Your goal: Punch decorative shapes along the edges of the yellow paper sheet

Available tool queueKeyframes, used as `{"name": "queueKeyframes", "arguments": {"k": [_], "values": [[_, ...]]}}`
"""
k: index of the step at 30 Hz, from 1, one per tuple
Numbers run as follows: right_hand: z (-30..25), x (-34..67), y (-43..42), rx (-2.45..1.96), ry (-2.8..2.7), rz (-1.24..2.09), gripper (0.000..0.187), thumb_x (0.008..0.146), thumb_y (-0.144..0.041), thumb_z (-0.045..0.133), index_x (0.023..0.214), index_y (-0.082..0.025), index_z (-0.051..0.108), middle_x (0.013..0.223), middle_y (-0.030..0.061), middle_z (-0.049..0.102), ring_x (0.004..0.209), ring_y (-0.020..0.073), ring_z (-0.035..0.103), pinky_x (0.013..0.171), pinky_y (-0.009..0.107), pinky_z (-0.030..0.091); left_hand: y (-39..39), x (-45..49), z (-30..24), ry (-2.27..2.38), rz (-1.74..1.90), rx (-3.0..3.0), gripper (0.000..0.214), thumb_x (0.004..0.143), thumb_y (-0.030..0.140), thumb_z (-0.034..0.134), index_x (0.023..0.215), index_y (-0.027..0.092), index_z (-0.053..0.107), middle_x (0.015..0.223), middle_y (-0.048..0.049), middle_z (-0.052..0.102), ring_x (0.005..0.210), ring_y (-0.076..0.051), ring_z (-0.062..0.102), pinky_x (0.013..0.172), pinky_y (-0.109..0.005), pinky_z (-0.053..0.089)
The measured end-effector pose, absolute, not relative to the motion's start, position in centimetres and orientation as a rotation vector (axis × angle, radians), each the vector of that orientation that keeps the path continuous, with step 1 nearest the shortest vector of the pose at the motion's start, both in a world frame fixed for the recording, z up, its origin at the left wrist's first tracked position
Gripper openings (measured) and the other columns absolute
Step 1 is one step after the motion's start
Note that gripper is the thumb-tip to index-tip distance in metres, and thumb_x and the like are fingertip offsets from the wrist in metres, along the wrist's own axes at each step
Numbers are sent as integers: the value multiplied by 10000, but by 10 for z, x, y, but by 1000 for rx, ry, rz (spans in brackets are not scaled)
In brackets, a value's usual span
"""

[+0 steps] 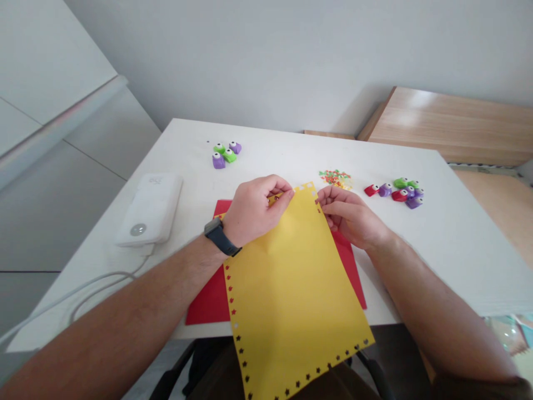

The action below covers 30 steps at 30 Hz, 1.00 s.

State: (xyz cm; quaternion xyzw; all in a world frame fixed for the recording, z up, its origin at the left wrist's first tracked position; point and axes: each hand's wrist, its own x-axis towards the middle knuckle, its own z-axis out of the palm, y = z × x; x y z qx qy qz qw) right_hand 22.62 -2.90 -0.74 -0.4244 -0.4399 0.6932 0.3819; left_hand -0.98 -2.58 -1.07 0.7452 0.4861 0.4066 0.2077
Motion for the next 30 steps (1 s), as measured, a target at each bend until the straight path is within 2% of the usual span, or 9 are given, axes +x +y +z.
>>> {"name": "queueKeyframes", "arguments": {"k": [11, 19, 23, 26, 30], "values": [[-4, 226, -31, -996, -1168, 1816, 273, 804, -228, 831, 1009, -188, 657, 781, -37, 588, 516, 56, 419, 467, 234, 210, -26, -10, -10, 1358, 1116, 2085, 109, 971, 293, 677, 980, 216, 753, 950, -11, 817, 848, -159, 750, 813, -266, 573], [-5, 227, -33, -996, -1231, 1736, 254, 839, -265, 842, 970, -198, 634, 757, -56, 560, 530, 58, 405, 483, 241, 232, -26, -10, -12, 1358, 1128, 2068, 112, 980, 310, 666, 1002, 224, 735, 965, -19, 811, 865, -169, 749, 830, -290, 576], [-5, 224, -32, -1012, -1242, 1696, 268, 837, -284, 852, 944, -200, 621, 719, -66, 559, 521, 60, 402, 485, 240, 246, -25, -11, -14, 1368, 1168, 2067, 128, 972, 321, 676, 1063, 232, 665, 985, -22, 781, 904, -177, 734, 844, -303, 572], [-6, 222, -32, -1029, -1277, 1656, 257, 853, -286, 842, 935, -198, 614, 746, -54, 591, 527, 59, 422, 491, 238, 273, -24, -11, -14, 1343, 1161, 2163, 103, 983, 323, 660, 958, 226, 636, 986, -38, 757, 929, -189, 711, 882, -329, 561], [-9, 220, -34, -1048, -1324, 1596, 263, 863, -304, 837, 937, -200, 607, 802, -41, 625, 562, 65, 462, 510, 239, 314, -26, -10, -13, 1271, 1160, 2286, 210, 984, 383, 685, 860, 215, 676, 1150, -101, 746, 1128, -234, 699, 1032, -383, 535]]}}
